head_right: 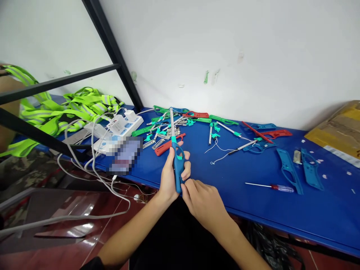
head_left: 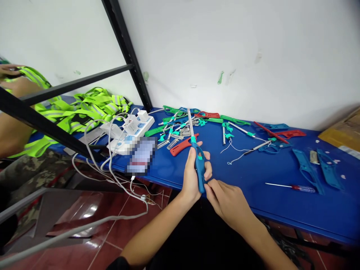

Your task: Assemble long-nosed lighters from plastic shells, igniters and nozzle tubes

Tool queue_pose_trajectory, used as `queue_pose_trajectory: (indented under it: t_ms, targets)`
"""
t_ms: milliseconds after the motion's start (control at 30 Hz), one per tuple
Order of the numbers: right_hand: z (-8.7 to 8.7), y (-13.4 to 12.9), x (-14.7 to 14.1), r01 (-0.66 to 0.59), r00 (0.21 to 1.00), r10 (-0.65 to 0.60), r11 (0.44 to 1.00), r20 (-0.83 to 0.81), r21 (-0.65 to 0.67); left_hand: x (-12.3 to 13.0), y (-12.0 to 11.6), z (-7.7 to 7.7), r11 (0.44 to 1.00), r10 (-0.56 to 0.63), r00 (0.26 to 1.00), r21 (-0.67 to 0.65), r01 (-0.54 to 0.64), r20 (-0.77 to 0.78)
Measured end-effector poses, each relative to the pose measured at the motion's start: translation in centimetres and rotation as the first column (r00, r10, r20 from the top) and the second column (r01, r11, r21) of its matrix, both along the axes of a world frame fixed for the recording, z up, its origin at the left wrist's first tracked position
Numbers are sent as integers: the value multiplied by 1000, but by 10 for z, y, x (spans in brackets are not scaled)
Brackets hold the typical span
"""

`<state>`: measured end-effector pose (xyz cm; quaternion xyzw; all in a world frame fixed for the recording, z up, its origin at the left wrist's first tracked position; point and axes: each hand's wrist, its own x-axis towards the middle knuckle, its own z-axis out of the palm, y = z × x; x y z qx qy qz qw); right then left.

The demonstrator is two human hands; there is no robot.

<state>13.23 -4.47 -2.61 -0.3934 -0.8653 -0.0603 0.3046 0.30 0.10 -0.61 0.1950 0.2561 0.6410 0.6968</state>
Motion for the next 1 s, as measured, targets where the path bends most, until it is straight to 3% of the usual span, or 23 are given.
queue_pose_trajectory:
  t_ms: [133, 233, 300, 333, 400, 467, 533, 633, 700, 800, 900, 1000]
  targets:
    - [1, -1, -5, 19, 1000, -19, 999, 11, 51, 0, -1, 0, 999, -31, 999, 29, 32, -24]
    - [16, -5, 14, 13, 998, -9, 998, 70, -64, 0, -1, 0, 999, -21, 1000, 48, 21, 3]
    - [32, -7, 49, 35, 995, -9, 965, 102, -260, -1, 0, -1, 999, -9, 1000, 42, 8, 25]
    - [38, -9, 74, 104, 993, -78, 938, 93, -329, -2, 1, -2, 999, -6, 999, 33, 5, 32]
    - [47, -13, 134, 369, 929, -364, 889, 69, -272, -2, 3, -3, 1000, -25, 999, 13, 25, 35]
    - [46, -16, 196, 513, 857, -510, 831, 75, -216, -3, 4, -5, 997, -76, 997, 7, 76, 31]
    - [37, -15, 246, 552, 833, -544, 800, 106, -235, -2, 4, -5, 993, -114, 993, 12, 114, 28]
    - [21, -5, 285, 477, 879, -461, 835, 122, -274, -1, 2, -3, 993, -117, 993, 19, 116, 30]
    - [16, 6, 289, 454, 891, -436, 852, 125, -261, 0, 1, -1, 995, -97, 995, 22, 96, 32]
    - [16, 22, 270, 404, 915, -386, 878, 119, -255, -1, 0, 0, 999, -40, 998, -7, 41, 45]
    - [15, 30, 224, 333, 943, -319, 901, 95, -278, -1, 0, -1, 999, -28, 1000, -32, 28, 13]
    - [7, 24, 163, 337, 941, -324, 908, 95, -249, -4, 2, -1, 999, -52, 998, -3, 52, -20]
